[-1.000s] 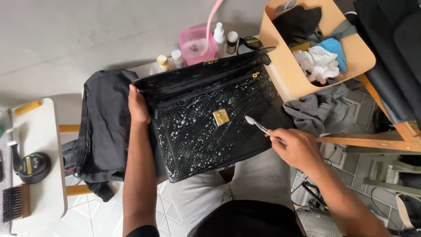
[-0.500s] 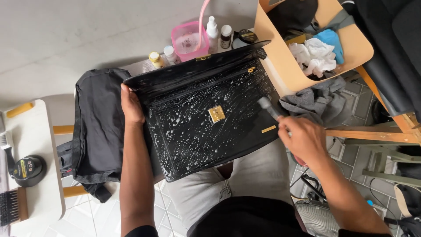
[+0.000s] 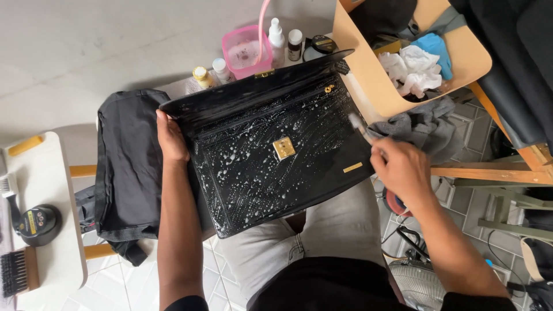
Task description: A person uses a toothbrush to apply a cleaning or restoration liquid to the surface of a black leather briefcase.
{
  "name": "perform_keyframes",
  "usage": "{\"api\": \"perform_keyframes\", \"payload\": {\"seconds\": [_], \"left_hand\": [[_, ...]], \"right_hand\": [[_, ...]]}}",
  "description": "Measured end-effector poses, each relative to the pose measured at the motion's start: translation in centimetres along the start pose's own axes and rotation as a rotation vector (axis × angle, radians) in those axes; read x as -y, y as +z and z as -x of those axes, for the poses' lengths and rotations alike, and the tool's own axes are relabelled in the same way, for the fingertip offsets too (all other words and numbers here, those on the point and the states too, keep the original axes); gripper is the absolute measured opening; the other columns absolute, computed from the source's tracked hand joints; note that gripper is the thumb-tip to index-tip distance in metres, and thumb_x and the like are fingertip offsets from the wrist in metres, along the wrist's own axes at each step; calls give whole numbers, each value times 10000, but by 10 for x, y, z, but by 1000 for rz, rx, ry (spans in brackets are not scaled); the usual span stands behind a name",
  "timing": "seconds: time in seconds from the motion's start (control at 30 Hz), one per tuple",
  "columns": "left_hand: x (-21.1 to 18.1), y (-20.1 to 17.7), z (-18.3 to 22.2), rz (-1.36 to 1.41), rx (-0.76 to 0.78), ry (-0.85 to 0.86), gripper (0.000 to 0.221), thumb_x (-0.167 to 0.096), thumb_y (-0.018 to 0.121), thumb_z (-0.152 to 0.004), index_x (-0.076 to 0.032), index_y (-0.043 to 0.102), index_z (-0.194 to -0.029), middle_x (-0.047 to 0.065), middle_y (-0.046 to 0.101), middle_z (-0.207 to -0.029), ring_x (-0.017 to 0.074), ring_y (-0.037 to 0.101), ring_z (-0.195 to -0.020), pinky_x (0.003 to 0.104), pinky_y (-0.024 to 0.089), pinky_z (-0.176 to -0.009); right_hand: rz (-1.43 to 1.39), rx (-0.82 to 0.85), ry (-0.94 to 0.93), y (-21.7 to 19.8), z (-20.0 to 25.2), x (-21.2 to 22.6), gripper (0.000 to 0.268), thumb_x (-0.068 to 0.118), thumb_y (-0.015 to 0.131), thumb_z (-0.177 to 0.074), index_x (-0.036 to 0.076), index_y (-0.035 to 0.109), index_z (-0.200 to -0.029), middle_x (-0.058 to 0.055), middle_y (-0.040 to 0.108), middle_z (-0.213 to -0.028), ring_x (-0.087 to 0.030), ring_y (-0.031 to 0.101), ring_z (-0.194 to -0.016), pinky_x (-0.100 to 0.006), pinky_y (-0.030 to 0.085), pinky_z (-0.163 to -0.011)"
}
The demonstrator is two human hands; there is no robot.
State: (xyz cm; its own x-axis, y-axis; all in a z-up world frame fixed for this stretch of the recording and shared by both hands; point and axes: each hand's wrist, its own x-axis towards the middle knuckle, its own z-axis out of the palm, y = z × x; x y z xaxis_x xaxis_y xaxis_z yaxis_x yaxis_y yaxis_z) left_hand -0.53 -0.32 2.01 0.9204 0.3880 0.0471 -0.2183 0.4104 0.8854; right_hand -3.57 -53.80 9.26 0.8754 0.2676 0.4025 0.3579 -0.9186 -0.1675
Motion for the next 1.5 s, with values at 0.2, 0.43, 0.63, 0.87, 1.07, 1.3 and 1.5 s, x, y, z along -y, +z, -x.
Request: {"api": "perform_keyframes", "payload": {"seconds": [0.2,0.43,0.63,0.87,1.07,1.3,1.5], "left_hand": [[0,-9,-4,-46,6,7,729,-665,379,-981,-90,655,-1332,146,718,-1203,283,727,-1127,407,625,-990],[-3,0,-2,-11,22,10,741,-663,390,-977,-74,640,-1350,164,712,-1212,300,723,-1137,422,621,-1000],[1,-6,-6,-4,15,7,736,-662,393,-978,-76,649,-1341,163,715,-1218,300,725,-1135,424,623,-996],[4,-7,-4,-26,31,1,745,-676,385,-970,-88,649,-1343,144,714,-1224,283,720,-1151,412,615,-1015],[-8,3,3,-59,28,12,747,-681,391,-966,-90,648,-1344,140,712,-1235,277,714,-1173,404,610,-1031],[-11,12,6,-26,16,14,737,-673,412,-958,-82,658,-1323,155,718,-1218,289,722,-1162,416,617,-1026],[-12,14,7,-48,8,14,749,-686,398,-955,-91,658,-1329,145,719,-1227,283,718,-1170,413,614,-1035]], "right_hand": [[43,-26,-16,1,-15,0,76,299,711,-959,250,724,-1017,-39,704,-706,-276,743,-771,-415,589,-716],[51,-6,-32,22,-55,0,104,307,679,-959,231,722,-1015,-61,709,-711,-294,746,-770,-441,596,-705],[-32,11,-43,18,-73,16,111,224,639,-989,167,734,-993,-93,687,-656,-331,728,-693,-449,587,-663],[79,-56,-178,5,-6,24,30,280,711,-933,250,710,-934,-26,618,-628,-262,700,-676,-384,570,-623],[-176,-35,-311,-12,38,62,87,185,713,-851,252,700,-905,-25,595,-584,-252,651,-564,-371,544,-538],[-406,16,-313,-29,58,103,122,146,714,-818,268,703,-822,5,674,-620,-224,687,-586,-319,556,-548],[57,-99,-128,-25,56,29,98,275,770,-910,321,708,-849,27,647,-619,-224,668,-596,-344,549,-591]]}}
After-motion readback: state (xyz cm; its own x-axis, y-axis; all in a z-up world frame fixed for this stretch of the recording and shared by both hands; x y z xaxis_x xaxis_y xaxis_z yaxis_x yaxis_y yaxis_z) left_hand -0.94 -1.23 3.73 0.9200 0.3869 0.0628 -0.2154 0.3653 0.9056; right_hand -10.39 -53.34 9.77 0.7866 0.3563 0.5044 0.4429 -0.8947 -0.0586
